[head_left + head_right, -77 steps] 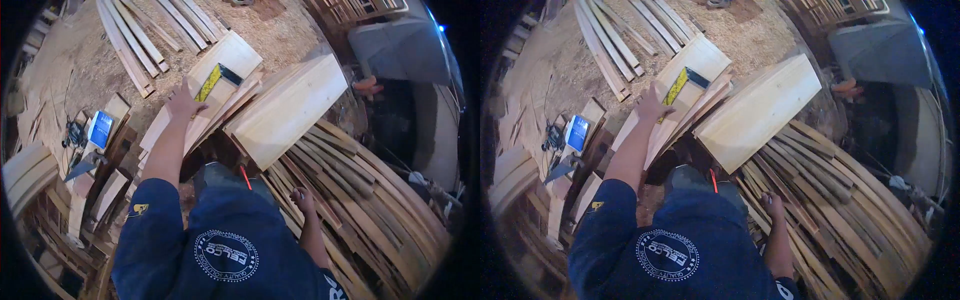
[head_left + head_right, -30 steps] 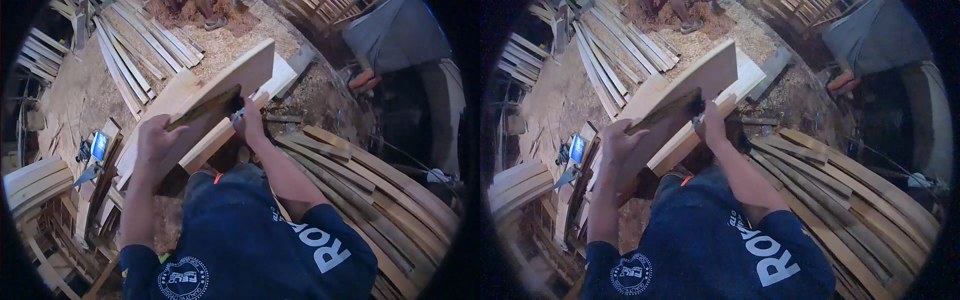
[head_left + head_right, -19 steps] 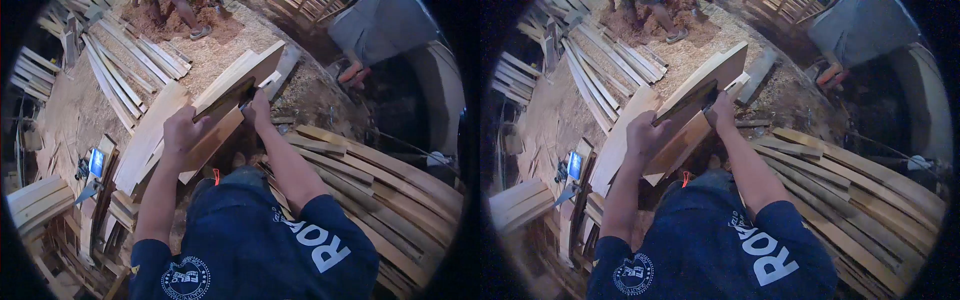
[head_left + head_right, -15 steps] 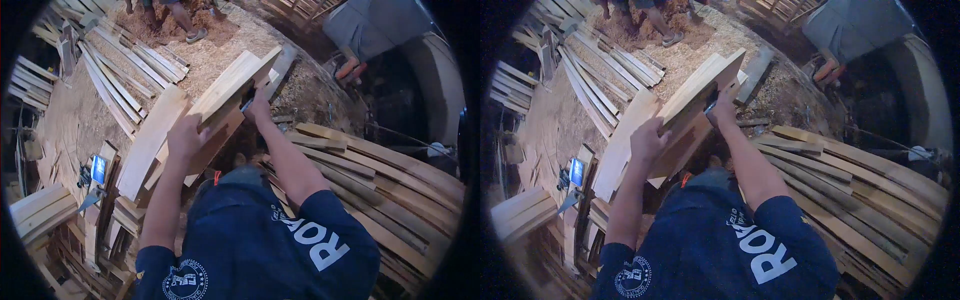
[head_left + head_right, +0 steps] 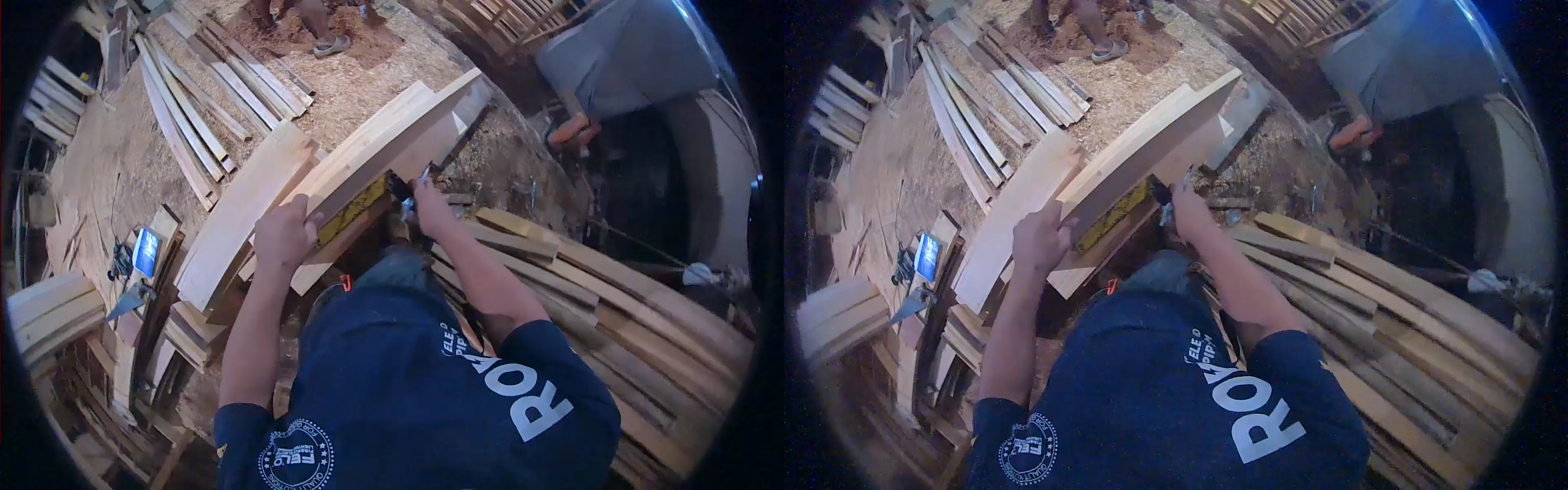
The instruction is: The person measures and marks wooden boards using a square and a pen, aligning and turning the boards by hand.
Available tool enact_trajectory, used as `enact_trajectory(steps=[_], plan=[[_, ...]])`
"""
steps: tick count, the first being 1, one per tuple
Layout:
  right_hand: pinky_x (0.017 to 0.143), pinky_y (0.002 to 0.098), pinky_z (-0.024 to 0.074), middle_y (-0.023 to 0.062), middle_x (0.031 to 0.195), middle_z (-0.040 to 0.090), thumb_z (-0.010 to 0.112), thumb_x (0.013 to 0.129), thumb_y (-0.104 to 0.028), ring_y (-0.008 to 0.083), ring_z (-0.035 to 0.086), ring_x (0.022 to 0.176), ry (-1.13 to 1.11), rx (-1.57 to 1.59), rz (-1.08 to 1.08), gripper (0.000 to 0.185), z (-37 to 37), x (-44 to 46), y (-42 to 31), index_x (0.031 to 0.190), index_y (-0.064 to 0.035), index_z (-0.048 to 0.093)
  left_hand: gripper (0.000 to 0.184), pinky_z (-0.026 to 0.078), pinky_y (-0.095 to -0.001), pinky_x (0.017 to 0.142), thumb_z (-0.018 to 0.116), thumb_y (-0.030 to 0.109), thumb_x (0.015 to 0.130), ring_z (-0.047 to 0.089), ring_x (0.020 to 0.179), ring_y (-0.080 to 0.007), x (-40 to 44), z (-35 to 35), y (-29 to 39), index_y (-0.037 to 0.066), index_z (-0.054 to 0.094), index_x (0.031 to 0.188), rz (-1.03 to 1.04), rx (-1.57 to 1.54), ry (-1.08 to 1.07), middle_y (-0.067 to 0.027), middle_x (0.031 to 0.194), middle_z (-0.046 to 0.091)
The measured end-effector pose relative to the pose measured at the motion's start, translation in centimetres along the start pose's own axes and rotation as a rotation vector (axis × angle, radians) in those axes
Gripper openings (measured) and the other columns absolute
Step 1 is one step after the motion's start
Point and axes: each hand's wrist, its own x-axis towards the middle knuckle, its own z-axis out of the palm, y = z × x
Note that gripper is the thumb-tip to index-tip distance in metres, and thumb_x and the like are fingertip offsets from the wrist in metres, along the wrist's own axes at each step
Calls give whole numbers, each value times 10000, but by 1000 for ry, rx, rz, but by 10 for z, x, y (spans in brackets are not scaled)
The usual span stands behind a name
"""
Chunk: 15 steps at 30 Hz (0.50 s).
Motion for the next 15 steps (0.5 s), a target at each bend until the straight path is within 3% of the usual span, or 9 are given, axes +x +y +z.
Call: enact_trajectory(steps=[4, 6, 9, 11, 13, 15], plan=[[959, 505, 516, 282, 1217, 599, 762, 799, -168, 484, 612, 1097, -11, 54, -130, 608, 15, 32, 12, 1321, -10, 492, 314, 539, -538, 727, 724, 347, 896, 704, 820, -403, 13, -10, 11, 67, 599, 966, -104, 80, -57, -180, 835, 717], [926, 510, 540, 301, 1129, 641, 782, 790, -246, 480, 641, 1057, -73, -130, -230, 609, 7, 40, 9, 1283, -3, 520, 333, 543, -525, 744, 737, 352, 889, 708, 859, -386, 16, -3, 15, 84, 602, 1032, -174, 110, -34, -164, 882, 724], [904, 510, 557, 315, 1080, 666, 767, 806, -274, 475, 654, 1048, -83, -126, -304, 538, 9, 51, 21, 1215, 7, 560, 393, 549, -505, 776, 754, 365, 879, 711, 919, -357, 21, 8, 41, 106, 602, 1132, -263, 118, -37, -145, 954, 728], [898, 513, 561, 302, 1055, 682, 753, 822, -271, 474, 663, 1029, -206, -158, -361, 510, -2, 62, 23, 1209, 7, 572, 433, 551, -495, 797, 761, 378, 874, 711, 951, -340, 37, 16, 58, 115, 604, 1180, -286, 126, -4, -135, 989, 727], [909, 512, 562, 284, 1129, 668, 715, 851, -229, 454, 666, 1053, -368, -199, -371, 486, -18, 68, 30, 1253, 3, 569, 463, 553, -487, 816, 765, 393, 869, 709, 975, -327, 54, 29, 78, 117, 611, 1208, -287, 149, 41, -126, 1013, 725], [937, 508, 558, 260, 1300, 623, 651, 893, -146, 416, 662, 1122, -570, -256, -366, 486, -43, 78, 27, 1347, -5, 550, 465, 554, -480, 835, 768, 394, 866, 710, 993, -320, 72, 32, 99, 123, 618, 1213, -342, 155, -3, -122, 1038, 727]])
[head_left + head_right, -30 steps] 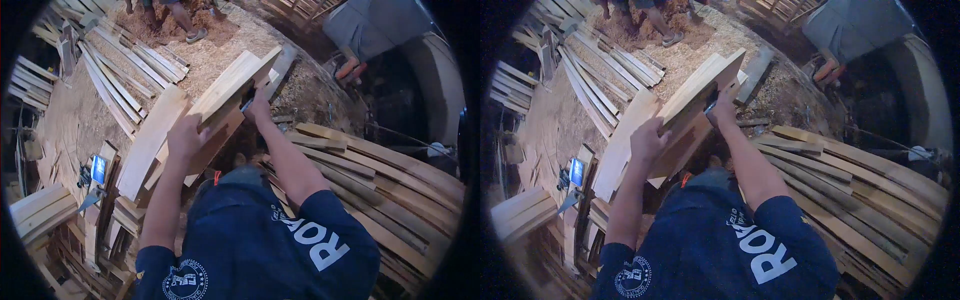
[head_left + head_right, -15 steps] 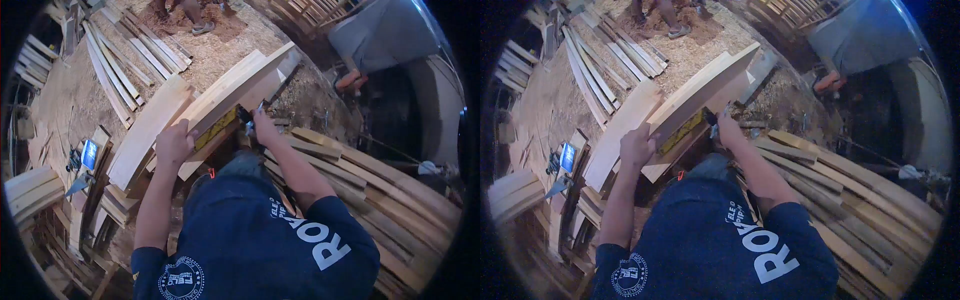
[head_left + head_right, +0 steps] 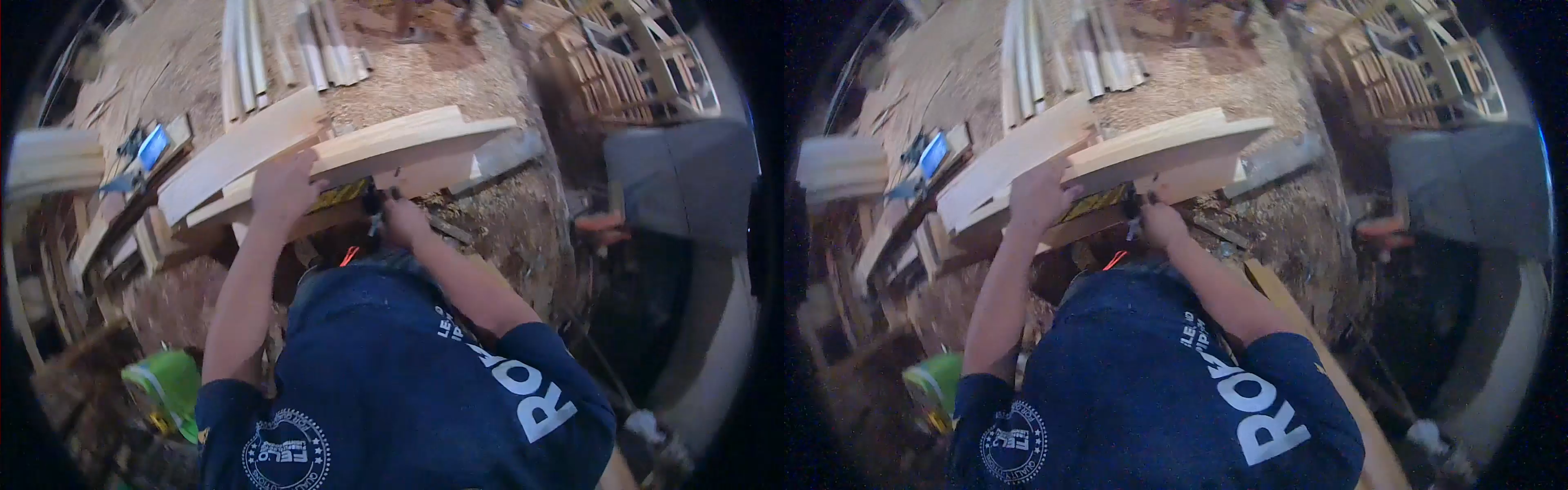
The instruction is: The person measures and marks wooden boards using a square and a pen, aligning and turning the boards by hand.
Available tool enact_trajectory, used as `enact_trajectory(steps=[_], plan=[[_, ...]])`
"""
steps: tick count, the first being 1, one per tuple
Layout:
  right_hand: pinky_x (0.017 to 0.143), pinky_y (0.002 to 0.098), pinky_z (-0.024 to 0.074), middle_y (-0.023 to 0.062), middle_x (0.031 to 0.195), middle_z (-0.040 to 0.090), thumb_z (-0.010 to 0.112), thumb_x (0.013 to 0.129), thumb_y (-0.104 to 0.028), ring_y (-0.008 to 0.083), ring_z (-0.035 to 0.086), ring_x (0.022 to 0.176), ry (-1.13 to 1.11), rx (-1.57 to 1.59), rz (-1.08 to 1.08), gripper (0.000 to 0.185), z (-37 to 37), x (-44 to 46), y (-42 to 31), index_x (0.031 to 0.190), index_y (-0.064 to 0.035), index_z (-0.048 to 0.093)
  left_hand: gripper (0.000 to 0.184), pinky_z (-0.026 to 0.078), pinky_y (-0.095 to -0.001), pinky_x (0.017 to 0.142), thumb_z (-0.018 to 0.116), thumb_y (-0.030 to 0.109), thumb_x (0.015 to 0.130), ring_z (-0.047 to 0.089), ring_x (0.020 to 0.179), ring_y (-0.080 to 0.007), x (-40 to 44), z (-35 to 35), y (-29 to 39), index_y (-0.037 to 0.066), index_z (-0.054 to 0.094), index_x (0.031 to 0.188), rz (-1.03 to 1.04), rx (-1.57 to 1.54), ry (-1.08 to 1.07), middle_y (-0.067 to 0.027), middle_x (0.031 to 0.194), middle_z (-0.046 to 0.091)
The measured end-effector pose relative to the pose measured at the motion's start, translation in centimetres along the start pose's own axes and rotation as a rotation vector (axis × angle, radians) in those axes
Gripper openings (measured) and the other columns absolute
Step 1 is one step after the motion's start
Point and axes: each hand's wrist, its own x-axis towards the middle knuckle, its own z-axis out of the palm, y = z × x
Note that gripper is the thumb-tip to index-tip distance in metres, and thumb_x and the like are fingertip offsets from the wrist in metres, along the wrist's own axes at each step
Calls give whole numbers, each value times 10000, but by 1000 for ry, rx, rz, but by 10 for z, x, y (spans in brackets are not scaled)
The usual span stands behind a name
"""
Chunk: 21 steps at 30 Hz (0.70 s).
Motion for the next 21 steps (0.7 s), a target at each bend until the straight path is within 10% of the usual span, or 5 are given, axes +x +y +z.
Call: enact_trajectory(steps=[8, 21], plan=[[905, 499, 530, 236, 1150, 701, 648, 1004, -274, 429, 664, 1077, 446, 207, -161, 329, 22, -26, 111, 1229, -34, 643, 328, 579, -484, 840, 769, 341, 837, 724, 982, -343, -4, 15, 0, 136, 708, 1087, -51, -106, 69, -128, 978, 744], [732, 470, 500, 256, 956, 708, 665, 1014, -255, 418, 676, 850, 634, 128, 22, 304, 8, -75, 93, 1163, 10, 652, 256, 600, -485, 814, 720, 228, 841, 730, 983, -356, -14, 10, -17, 160, 739, 1087, -12, -273, 141, -128, 1027, 745]])
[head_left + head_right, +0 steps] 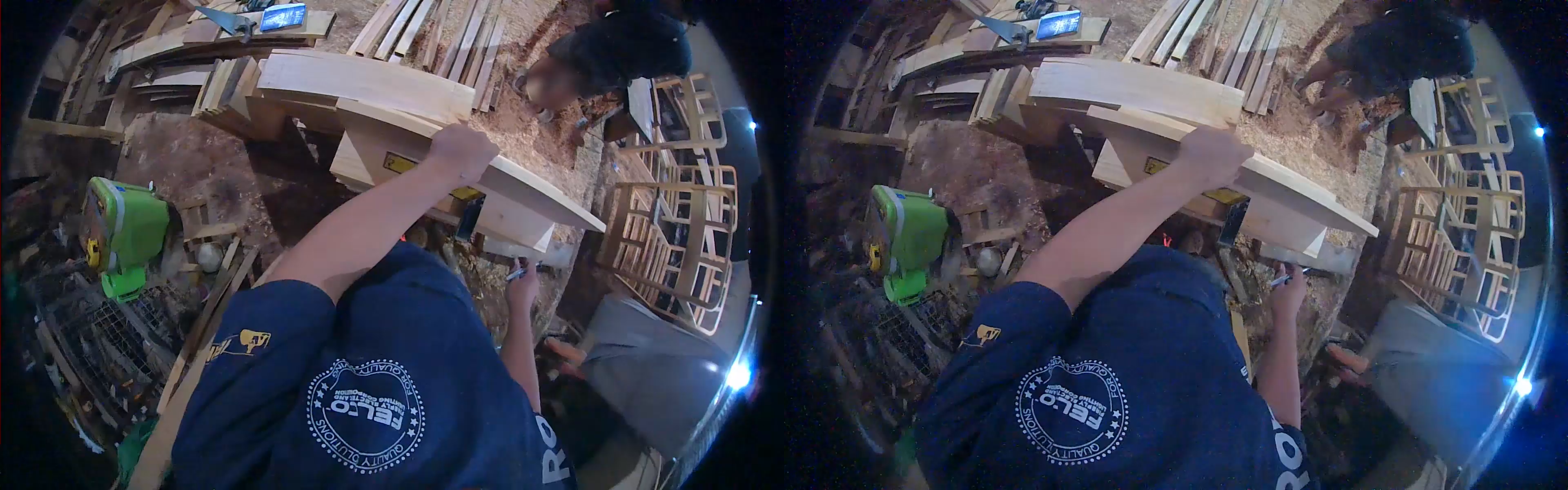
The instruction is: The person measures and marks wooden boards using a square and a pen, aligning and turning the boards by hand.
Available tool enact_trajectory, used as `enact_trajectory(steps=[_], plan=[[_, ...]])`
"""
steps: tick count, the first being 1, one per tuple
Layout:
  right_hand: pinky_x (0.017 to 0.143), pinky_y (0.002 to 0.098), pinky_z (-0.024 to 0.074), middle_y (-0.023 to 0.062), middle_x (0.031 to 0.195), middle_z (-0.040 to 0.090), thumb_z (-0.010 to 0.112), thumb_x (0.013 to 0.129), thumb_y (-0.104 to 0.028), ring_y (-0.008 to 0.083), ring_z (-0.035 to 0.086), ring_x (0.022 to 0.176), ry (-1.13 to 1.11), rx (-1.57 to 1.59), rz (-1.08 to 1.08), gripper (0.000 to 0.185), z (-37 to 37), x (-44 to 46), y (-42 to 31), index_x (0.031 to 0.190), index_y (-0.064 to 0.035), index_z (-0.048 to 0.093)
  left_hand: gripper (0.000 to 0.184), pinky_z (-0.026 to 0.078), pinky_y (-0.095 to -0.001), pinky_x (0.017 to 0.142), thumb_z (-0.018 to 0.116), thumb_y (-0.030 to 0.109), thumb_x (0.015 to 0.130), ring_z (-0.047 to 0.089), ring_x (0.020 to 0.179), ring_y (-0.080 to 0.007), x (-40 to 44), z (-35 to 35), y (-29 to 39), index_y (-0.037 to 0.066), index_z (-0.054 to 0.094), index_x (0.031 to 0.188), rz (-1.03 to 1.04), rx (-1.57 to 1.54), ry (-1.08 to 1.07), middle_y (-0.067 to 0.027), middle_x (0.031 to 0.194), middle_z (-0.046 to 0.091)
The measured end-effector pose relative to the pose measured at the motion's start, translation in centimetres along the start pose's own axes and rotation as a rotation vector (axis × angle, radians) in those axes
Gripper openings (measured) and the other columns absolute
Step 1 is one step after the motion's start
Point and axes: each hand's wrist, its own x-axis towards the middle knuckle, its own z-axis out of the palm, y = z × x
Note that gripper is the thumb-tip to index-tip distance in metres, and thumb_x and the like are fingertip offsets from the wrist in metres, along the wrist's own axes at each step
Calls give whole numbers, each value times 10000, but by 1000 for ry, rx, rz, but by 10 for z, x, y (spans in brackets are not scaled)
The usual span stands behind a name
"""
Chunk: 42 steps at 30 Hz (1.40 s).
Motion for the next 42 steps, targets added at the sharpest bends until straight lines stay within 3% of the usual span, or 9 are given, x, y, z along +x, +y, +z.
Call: enact_trajectory(steps=[15, 18, 20, 24, 31, 34, 38, 41, 42], plan=[[783, 388, 510, 115, 855, 678, 513, 1094, -375, 231, 645, 819, 67, 202, 230, 394, 44, -92, 14, 1104, -5, 648, 269, 611, -499, 799, 577, 160, 911, 741, 1018, -332, 27, 41, -13, 121, 768, 1096, -76, -47, 39, -144, 1016, 756], [828, 437, 508, 216, 981, 695, 434, 1088, -489, 354, 673, 895, 148, 228, 211, 532, 43, -81, 40, 1097, 4, 633, 224, 610, -501, 807, 633, 181, 885, 740, 1012, -341, 12, 1, -5, 93, 769, 1040, -25, -29, -40, -167, 1022, 751], [806, 387, 505, 77, 880, 671, 523, 1085, -400, 199, 625, 842, 109, 193, 263, 421, 32, -52, 70, 1087, 2, 648, 260, 597, -506, 841, 692, 247, 888, 716, 1065, -349, 14, -1, -4, 83, 736, 1085, -12, 16, -69, -166, 1089, 738], [817, 380, 520, 134, 1011, 723, 562, 1050, -276, 220, 665, 884, 256, 318, 335, 315, -8, 15, 86, 1174, -7, 670, 514, 562, -475, 897, 734, 476, 872, 693, 1103, -301, 14, 10, -1, 182, 643, 1283, 10, 214, -39, -99, 1131, 732], [914, 323, 533, 93, 1048, 693, 628, 921, -3, 233, 668, 948, 283, 523, -80, 366, 3, 153, 162, 1285, -4, 594, 455, 560, -471, 862, 792, 450, 826, 709, 1007, -320, 14, 8, 14, 159, 690, 1160, -86, 315, 34, -99, 1026, 745], [908, 304, 538, 98, 1032, 677, 586, 940, -33, 218, 666, 979, 63, 399, -20, 293, -18, 174, 130, 1230, -5, 614, 434, 557, -459, 823, 816, 440, 794, 710, 953, -319, 14, 11, 20, 141, 694, 1083, -52, 321, 81, -92, 960, 736], [880, 317, 542, 123, 1037, 687, 588, 925, -69, 225, 660, 981, -148, 1075, 387, 234, -1, 203, 140, 1146, -21, 648, 411, 551, -441, 783, 831, 415, 765, 704, 906, -319, 12, 10, 20, 122, 694, 1019, -51, 286, 84, -91, 900, 717], [805, 399, 548, 144, 992, 717, 717, 797, -12, 286, 681, 866, 96, 429, -174, 281, 27, 203, 166, 1076, -16, 685, 391, 548, -452, 794, 830, 400, 761, 703, 908, -320, 10, 14, 15, 118, 699, 999, -46, 199, 92, -95, 899, 716], [835, 391, 532, 135, 1077, 714, 619, 900, -140, 249, 661, 938, 51, 528, -61, 319, 29, 202, 166, 1187, -10, 669, 427, 551, -452, 830, 838, 414, 751, 705, 942, -326, 11, 13, 14, 128, 716, 1044, -39, 226, 79, -101, 949, 734]])
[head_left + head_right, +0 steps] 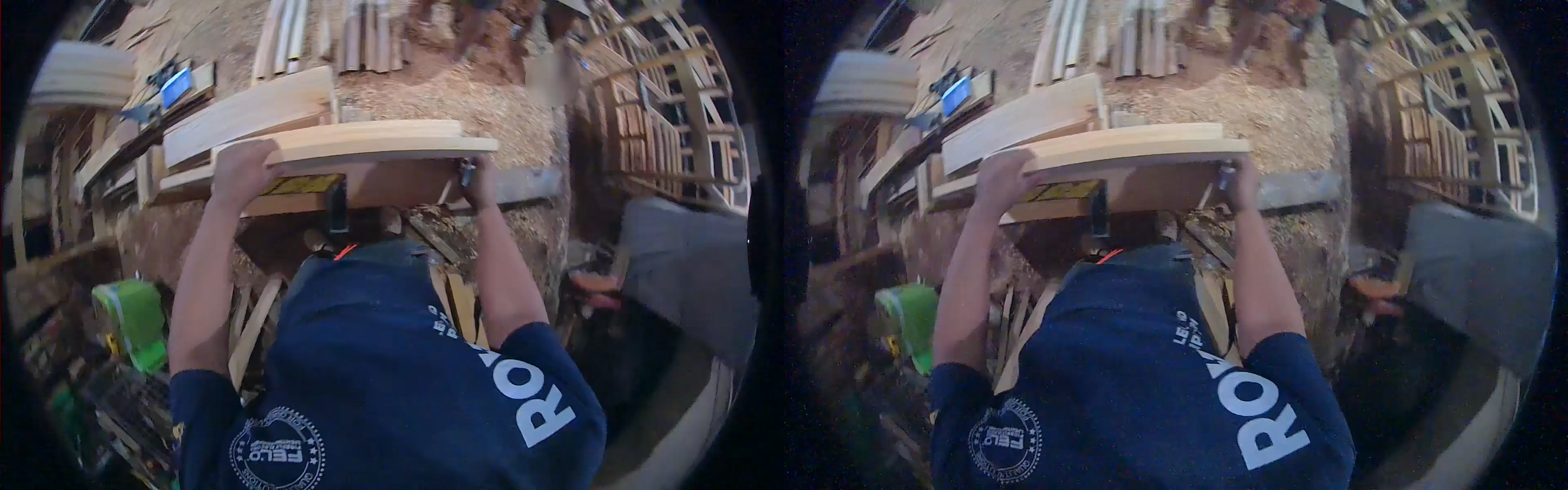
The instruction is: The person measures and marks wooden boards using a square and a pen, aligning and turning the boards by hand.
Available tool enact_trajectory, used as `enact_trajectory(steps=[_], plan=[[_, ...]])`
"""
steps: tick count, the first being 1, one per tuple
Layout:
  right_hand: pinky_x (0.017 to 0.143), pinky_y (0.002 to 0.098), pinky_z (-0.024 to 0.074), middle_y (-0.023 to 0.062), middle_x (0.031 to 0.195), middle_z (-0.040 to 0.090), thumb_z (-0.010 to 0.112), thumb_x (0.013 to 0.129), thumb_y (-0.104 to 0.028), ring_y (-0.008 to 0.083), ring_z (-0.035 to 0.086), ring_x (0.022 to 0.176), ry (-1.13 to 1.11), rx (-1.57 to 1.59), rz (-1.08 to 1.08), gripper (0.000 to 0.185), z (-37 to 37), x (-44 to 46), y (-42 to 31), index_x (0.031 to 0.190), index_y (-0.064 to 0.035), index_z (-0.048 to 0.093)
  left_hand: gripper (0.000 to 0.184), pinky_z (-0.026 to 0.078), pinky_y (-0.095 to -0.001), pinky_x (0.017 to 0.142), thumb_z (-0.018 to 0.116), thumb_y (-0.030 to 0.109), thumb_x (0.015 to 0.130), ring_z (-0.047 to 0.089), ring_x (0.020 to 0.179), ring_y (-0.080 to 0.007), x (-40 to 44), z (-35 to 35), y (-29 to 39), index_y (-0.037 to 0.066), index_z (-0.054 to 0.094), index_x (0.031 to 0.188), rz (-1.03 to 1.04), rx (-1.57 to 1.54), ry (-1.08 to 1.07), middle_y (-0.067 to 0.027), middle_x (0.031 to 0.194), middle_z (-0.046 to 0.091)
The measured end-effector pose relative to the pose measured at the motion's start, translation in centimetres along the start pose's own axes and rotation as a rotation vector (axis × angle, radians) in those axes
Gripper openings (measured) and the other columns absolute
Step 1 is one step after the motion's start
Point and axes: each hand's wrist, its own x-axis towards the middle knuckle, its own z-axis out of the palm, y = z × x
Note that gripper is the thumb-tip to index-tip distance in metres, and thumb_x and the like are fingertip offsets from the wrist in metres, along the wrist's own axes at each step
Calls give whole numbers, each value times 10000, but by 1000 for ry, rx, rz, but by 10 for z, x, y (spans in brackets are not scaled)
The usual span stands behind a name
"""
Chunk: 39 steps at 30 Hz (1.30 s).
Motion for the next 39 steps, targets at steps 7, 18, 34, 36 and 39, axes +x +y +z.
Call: enact_trajectory(steps=[7, 18, 34, 36, 39], plan=[[854, 391, 535, 194, 1088, 735, 682, 915, -57, 319, 693, 1003, -34, -255, -154, 233, -14, 0, -19, 1141, 1, 679, 436, 554, -482, 844, 805, 407, 777, 706, 961, -361, 5, 5, -4, 174, 728, 1138, 38, 5, 52, -138, 971, 740], [841, 434, 531, 192, 1003, 731, 643, 892, -50, 349, 691, 938, -44, -358, -171, 178, -12, 6, -34, 1058, -9, 692, 415, 584, -461, 816, 832, 350, 776, 739, 934, -325, 14, -6, -3, 231, 738, 1162, -51, -11, -80, -125, 962, 754], [799, 459, 558, 208, 960, 743, 668, 868, -91, 406, 708, 908, -42, -209, -239, 175, -5, 19, 15, 1013, -30, 744, 460, 575, -469, 830, 821, 371, 795, 734, 952, -323, 16, -19, 1, 265, 714, 1230, -90, -23, -149, -124, 969, 753], [803, 464, 557, 213, 972, 742, 668, 873, -92, 408, 708, 913, -23, -256, -212, 174, -6, 9, -14, 1018, -32, 743, 481, 587, -453, 814, 830, 335, 782, 745, 932, -314, 16, -11, -1, 326, 719, 1250, -100, -19, -106, -106, 974, 758], [796, 457, 555, 209, 985, 741, 676, 897, -114, 387, 711, 890, -30, -337, -132, 205, -7, 6, -24, 1079, -36, 727, 485, 568, -454, 874, 824, 391, 794, 724, 1012, -282, 19, -15, 2, 247, 719, 1245, -128, -3, -174, -95, 1023, 758]])
